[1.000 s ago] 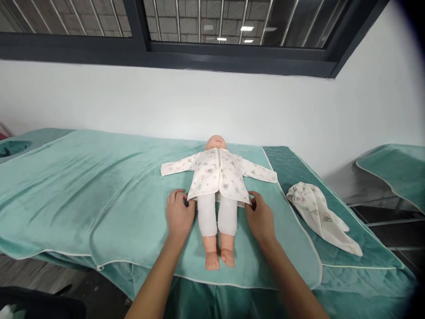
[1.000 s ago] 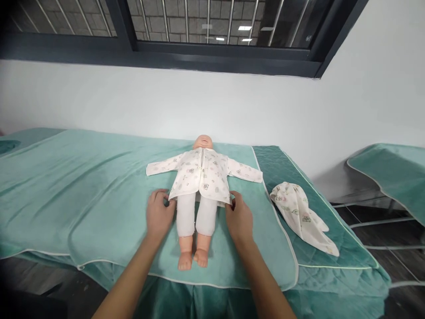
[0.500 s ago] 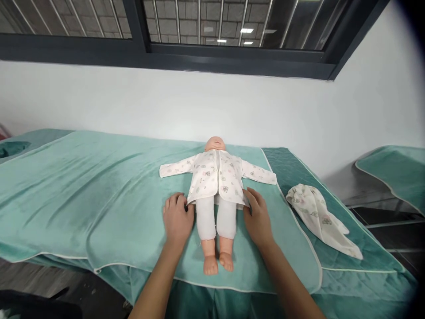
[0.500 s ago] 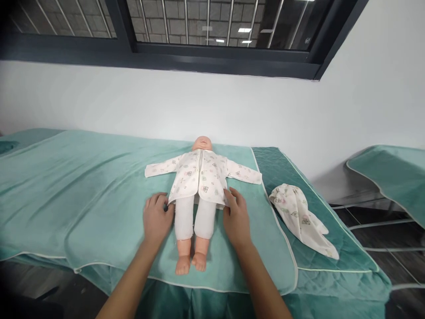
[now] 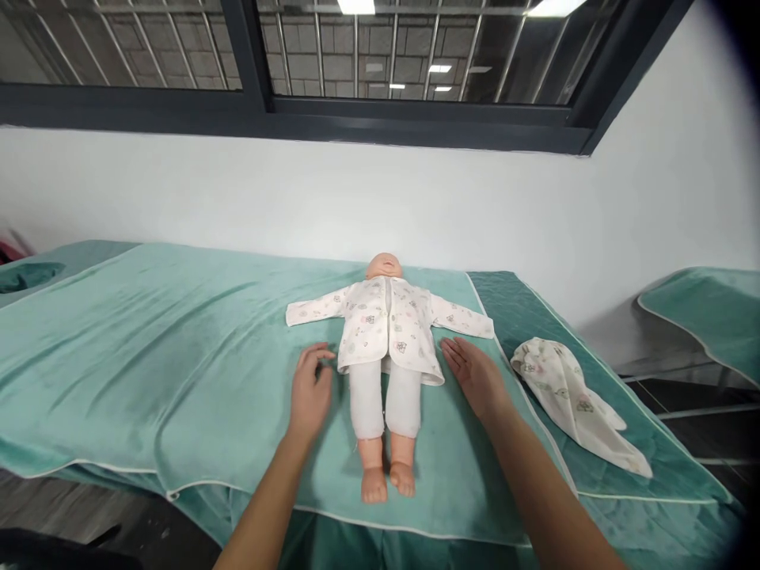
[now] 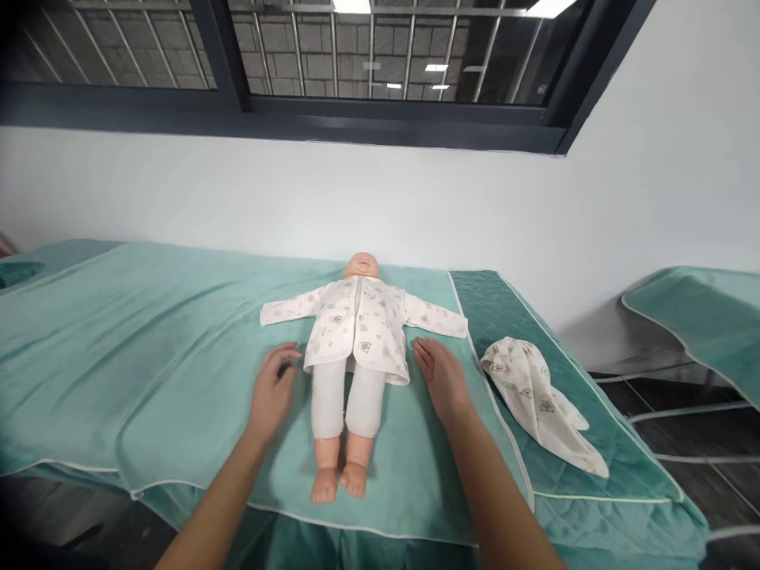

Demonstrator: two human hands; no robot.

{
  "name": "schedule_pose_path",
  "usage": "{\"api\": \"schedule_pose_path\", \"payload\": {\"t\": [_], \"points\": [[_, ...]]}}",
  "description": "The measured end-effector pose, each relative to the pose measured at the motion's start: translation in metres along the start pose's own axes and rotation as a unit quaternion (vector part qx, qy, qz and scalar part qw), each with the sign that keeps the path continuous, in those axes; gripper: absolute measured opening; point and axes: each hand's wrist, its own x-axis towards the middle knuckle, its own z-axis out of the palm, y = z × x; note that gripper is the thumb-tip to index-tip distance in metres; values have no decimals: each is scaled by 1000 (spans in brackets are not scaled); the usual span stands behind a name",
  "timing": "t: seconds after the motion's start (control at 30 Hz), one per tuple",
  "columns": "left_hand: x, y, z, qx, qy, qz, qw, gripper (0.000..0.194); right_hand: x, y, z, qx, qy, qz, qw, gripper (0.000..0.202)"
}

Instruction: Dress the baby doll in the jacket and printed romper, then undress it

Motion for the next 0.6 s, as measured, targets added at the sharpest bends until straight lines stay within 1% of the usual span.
{"api": "schedule_pose_path", "payload": {"t": [0.03, 0.07, 0.13, 0.2, 0.23, 0.3, 0.4, 0.5, 0.6], "points": [[10, 1, 1, -83, 3, -51, 995, 21, 12, -3, 1, 11, 0, 27, 1000, 14], [21, 3, 3, -166, -4, -104, 981, 22, 24, -5, 4, 14, -4, 47, 999, 9], [44, 8, 9, -311, -59, -184, 931, 27, 42, -11, 13, 3, -21, 72, 997, 6], [65, 13, 19, -379, -125, -234, 886, 30, 55, -15, 25, -11, -42, 93, 995, 8], [73, 15, 24, -387, -146, -253, 875, 31, 59, -16, 31, -19, -52, 99, 994, 9], [83, 18, 33, -386, -165, -266, 868, 35, 65, -16, 42, -36, -65, 95, 993, 10], [89, 22, 40, -385, -161, -254, 873, 42, 70, -12, 52, -63, -77, 68, 993, 12], [92, 26, 41, -381, -148, -247, 878, 47, 75, -8, 55, -86, -87, 30, 992, 19], [101, 32, 43, -382, -144, -239, 881, 48, 82, -8, 56, -101, -98, -5, 990, 24]]}}
